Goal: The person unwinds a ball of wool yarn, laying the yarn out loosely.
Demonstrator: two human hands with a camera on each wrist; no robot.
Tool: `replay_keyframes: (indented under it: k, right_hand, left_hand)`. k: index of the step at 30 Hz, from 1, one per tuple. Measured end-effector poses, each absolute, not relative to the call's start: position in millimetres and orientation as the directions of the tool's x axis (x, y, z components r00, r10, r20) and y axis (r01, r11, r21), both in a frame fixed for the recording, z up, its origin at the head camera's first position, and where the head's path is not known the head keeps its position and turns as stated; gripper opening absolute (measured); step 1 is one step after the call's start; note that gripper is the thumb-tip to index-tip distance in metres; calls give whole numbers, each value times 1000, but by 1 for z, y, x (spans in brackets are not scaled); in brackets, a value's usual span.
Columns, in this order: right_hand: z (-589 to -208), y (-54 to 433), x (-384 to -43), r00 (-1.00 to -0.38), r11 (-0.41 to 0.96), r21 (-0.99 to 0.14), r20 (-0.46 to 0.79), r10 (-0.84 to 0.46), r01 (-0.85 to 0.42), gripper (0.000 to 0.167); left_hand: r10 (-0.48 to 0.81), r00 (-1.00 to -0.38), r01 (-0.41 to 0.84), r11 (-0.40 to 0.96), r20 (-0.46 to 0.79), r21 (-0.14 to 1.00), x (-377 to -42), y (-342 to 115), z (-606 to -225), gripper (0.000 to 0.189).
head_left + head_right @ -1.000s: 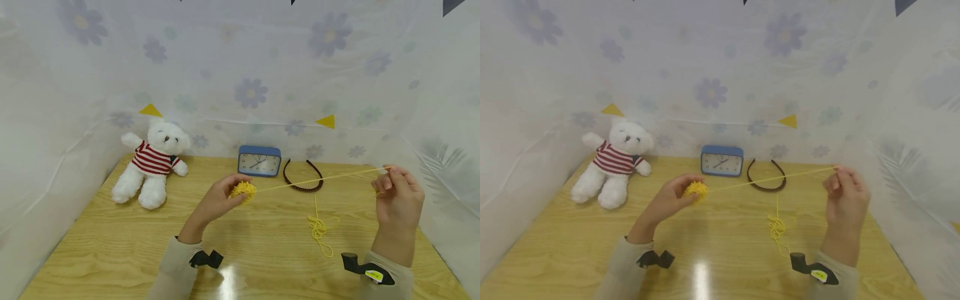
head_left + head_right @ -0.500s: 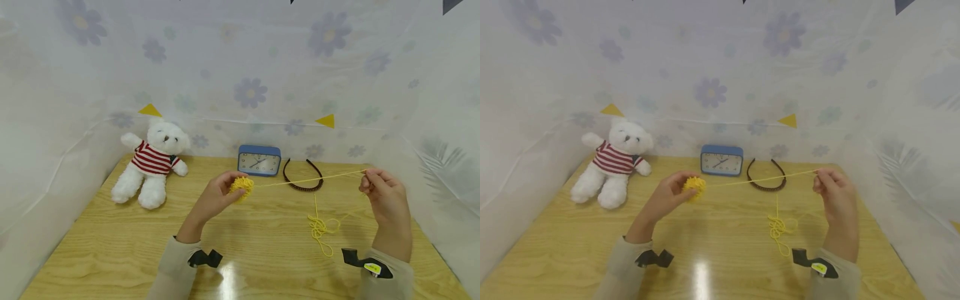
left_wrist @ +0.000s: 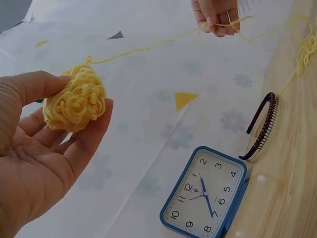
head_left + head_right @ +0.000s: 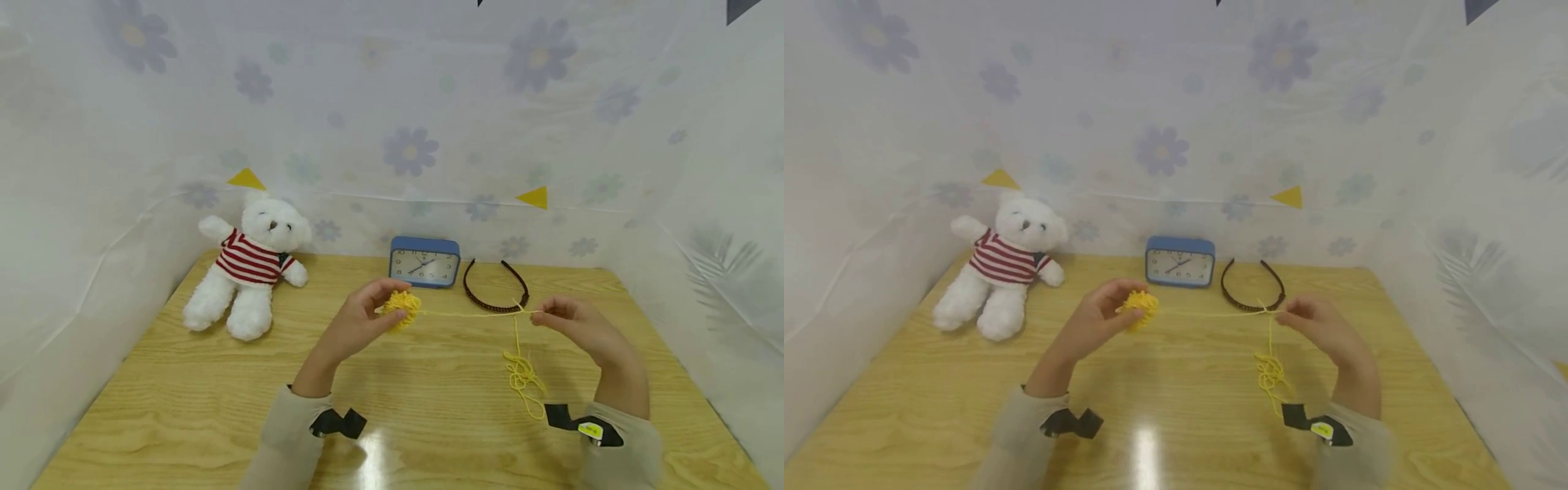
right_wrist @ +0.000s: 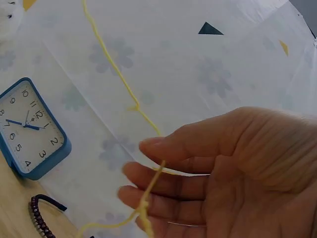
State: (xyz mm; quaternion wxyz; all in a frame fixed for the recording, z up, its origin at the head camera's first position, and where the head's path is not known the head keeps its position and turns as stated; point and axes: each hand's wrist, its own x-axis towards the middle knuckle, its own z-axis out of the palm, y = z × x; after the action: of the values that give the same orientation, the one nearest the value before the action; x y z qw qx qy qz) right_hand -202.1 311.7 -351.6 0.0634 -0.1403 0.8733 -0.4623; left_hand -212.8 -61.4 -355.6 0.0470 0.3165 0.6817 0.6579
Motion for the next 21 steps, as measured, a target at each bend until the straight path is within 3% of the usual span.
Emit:
replay_keyframes:
  k: [6,11,21]
  right_hand:
    - [-355,288,-209,-860,544,-785,-29,-510,-297,20]
    - [-354,259,-210,-844,540,-760,20,-536,-362,24]
    - [-355,196,-201,-752,210,-925,110,-650,-317,41]
  left_hand:
    - [516,-770,396,-76,376,915,-211,-59,-358,35]
    - [529,-763,389,-86,373,917,-210,-57,-357,35]
    - [535,-769,345,-113,350,932,-211,-54,-358,38]
